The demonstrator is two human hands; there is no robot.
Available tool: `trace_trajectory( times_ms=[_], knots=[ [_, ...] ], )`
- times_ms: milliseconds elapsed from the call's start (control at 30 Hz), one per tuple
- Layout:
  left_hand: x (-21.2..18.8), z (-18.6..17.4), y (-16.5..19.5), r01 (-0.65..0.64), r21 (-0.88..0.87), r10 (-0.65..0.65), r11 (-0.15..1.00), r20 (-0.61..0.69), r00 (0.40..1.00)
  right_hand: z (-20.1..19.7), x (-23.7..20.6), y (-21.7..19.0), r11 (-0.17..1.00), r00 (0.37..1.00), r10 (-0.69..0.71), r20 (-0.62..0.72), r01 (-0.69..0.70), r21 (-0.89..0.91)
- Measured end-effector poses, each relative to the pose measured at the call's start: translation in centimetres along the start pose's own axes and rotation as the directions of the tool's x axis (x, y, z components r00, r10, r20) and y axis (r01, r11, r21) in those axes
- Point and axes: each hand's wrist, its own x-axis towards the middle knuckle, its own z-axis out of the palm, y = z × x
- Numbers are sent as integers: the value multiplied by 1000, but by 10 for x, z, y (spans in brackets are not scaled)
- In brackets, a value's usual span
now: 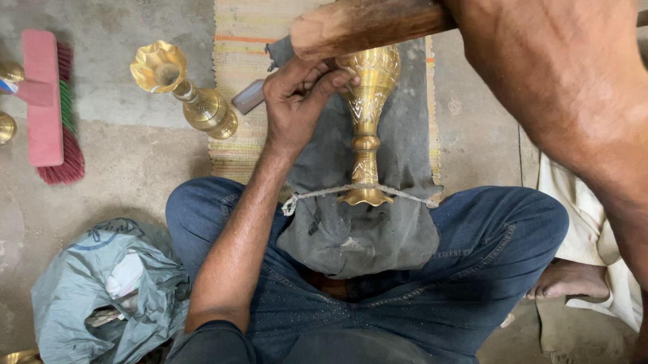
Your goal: The person sits cross-legged on the floor with a brass vase held upright in a cloth pad on their lap. They hold a chisel against the vase surface and strike it with a wooden mallet, repositioning the chisel repeatedly to engrave decorative patterns into the brass.
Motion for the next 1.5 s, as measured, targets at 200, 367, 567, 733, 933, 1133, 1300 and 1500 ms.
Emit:
trace_trajectory(
  times_ms=[200, 367, 567, 733, 933, 1133, 1300, 1500],
  knots=[
    [1, 1, -2, 36, 15, -36, 999, -19, 999, -6, -1, -6, 983, 999, -28, -17, 25, -181],
    [-4, 1, -1, 57, -124, -59, 991, -16, 998, -5, -1, -4, 1000, 1000, -1, -17, 1, 29],
    [-4, 1, -5, 33, -106, -36, 994, -24, 999, -3, 6, -6, 998, 1000, 1, -17, 0, 63],
    [-7, 1, -7, 21, -68, -23, 997, -33, 999, -13, 6, -9, 981, 1000, 25, -6, -23, 193],
    [-13, -1, -10, -42, -72, 41, 997, -16, 999, -22, 9, -20, 992, 997, -25, -71, 16, -127],
    [-14, -4, -6, -14, -28, 12, 1000, -56, 998, -19, 7, -38, 962, 991, 34, -130, -68, -265],
    [-6, -10, 19, 77, 39, -62, 996, -296, 953, 3, -13, -28, 942, 951, 229, -210, -163, 293],
    [33, -4, 48, 152, 399, -180, 904, 35, 983, 53, -32, -39, 628, 800, 597, -53, -426, 651]
  ],
)
